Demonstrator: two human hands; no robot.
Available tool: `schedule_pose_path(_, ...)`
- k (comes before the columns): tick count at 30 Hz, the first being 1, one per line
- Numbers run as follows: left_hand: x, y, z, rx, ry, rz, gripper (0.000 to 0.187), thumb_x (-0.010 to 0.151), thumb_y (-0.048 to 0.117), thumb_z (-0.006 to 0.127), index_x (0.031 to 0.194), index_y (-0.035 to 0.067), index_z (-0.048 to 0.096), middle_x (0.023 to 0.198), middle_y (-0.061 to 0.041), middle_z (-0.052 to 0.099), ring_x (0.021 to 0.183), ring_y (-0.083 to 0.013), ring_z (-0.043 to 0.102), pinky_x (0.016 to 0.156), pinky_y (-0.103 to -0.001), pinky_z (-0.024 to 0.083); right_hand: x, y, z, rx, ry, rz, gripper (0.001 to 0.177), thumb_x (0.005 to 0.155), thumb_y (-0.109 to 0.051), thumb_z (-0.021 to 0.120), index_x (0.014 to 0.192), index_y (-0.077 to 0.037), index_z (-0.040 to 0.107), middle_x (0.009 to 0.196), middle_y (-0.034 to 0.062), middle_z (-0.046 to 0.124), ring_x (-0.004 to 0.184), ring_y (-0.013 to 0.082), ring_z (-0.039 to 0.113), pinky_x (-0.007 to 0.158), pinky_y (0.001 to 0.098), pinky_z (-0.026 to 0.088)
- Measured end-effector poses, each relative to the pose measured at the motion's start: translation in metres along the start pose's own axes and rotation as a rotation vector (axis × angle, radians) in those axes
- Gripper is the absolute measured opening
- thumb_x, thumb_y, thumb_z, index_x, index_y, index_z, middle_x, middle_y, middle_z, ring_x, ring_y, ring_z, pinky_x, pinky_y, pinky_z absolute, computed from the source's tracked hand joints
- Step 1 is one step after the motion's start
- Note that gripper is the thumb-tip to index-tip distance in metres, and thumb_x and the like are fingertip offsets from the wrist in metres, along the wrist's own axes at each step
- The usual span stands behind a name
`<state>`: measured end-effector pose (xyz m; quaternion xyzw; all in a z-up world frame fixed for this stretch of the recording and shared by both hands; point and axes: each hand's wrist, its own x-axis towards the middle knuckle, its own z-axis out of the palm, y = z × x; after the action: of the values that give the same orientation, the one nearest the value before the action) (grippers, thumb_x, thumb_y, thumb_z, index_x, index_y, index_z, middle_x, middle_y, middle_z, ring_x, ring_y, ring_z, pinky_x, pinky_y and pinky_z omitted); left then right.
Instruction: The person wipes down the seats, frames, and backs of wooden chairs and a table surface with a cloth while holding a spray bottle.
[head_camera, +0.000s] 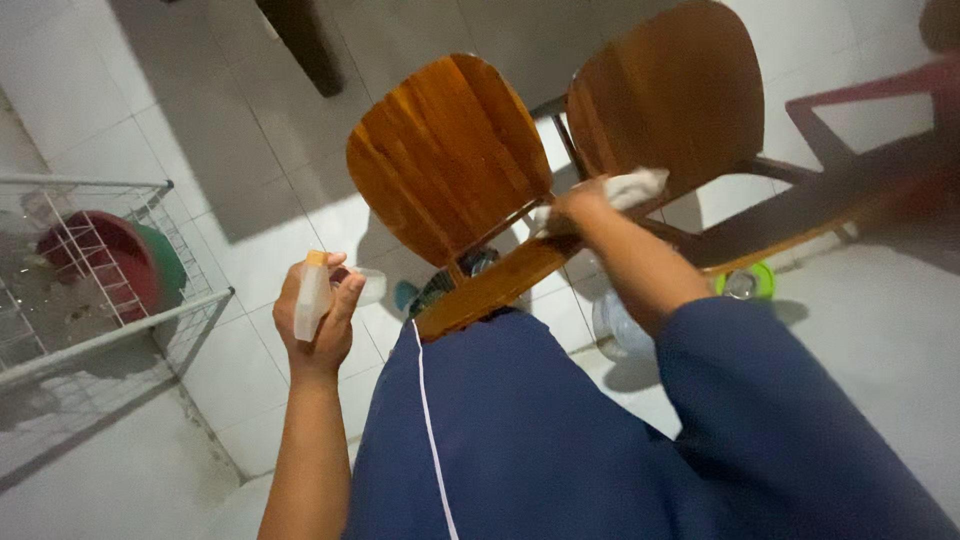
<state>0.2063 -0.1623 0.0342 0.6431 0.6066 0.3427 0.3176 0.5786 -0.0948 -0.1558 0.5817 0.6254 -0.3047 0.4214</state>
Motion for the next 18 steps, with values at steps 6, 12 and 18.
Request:
schedule_pose_path(6, -0.005, -0.002, -0.007, -0.159, 0.072, -0.075, 0.029, 0.094, 0.019, 0.081, 0.116, 0.005, 0.066, 0.103, -0.005, 0.069, 0.09, -0.0139, 0.068, 0.081, -0.028, 0.056, -0.045, -0.021, 0.019, 0.047, -0.094, -0.345, 0.057, 0.086, -0.057, 0.064, 0.129, -0.021, 0.072, 0.139, 0.0128, 0.063, 0.131, 0.0343, 0.056, 0.114, 0.0579, 0.036)
schedule_pose_path(12, -0.008, -0.003, -0.006, -0.135, 0.031, -0.08, 0.031, 0.094, 0.019, 0.082, 0.117, 0.005, 0.067, 0.098, -0.005, 0.07, 0.09, -0.0127, 0.068, 0.079, -0.027, 0.056, -0.023, 0.032, -0.005, 0.03, -0.019, -0.047, 0.056, 0.087, -0.057, 0.063, 0.129, -0.022, 0.072, 0.14, 0.0126, 0.063, 0.132, 0.0343, 0.055, 0.114, 0.0571, 0.036)
schedule_pose_path(18, -0.006, 0.001, -0.01, -0.203, 0.015, 0.001, 0.03, 0.097, 0.019, 0.081, 0.119, 0.004, 0.066, 0.1, -0.006, 0.07, 0.09, -0.0132, 0.068, 0.083, -0.027, 0.056, -0.027, -0.067, 0.031, 0.094, -0.086, -0.31, 0.055, 0.087, -0.057, 0.062, 0.13, -0.023, 0.071, 0.14, 0.0124, 0.063, 0.133, 0.0343, 0.054, 0.114, 0.0563, 0.037)
